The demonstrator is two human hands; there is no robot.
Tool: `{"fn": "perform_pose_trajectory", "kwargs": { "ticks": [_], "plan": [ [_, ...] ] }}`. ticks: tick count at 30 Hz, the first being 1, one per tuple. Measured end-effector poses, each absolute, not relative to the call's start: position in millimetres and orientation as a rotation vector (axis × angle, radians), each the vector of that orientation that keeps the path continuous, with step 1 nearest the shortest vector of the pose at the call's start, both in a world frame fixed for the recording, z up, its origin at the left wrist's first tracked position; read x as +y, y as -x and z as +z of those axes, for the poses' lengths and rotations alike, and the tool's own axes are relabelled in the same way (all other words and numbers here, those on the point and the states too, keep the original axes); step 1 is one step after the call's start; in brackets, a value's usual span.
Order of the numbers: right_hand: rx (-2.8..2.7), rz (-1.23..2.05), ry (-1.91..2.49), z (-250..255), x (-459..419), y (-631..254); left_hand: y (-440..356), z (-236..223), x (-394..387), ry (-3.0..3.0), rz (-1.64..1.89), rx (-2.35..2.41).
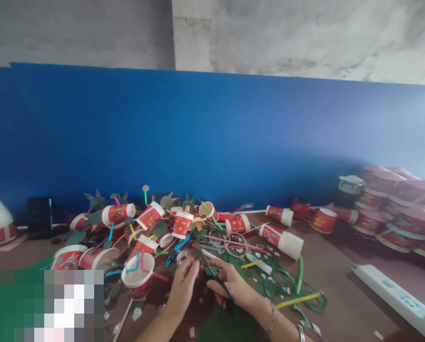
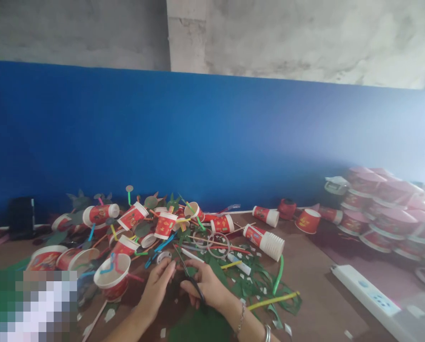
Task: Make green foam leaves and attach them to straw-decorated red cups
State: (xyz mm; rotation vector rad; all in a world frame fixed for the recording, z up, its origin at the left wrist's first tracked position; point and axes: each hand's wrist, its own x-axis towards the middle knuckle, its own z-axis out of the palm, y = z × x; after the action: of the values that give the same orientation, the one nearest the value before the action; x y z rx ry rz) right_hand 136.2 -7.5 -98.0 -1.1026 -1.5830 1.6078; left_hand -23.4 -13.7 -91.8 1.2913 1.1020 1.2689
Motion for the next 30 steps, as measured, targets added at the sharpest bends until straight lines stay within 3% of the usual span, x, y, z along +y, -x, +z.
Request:
{"fn": "perform_pose_trajectory", "kwargs": {
  "ticks": [30],
  "plan": [
    [-1.573,1.678,1.089,-98.6,-8.2,-136.6,29.8,-97.6,-8.8,-1.427,1.191,1.031]
  ]
}}
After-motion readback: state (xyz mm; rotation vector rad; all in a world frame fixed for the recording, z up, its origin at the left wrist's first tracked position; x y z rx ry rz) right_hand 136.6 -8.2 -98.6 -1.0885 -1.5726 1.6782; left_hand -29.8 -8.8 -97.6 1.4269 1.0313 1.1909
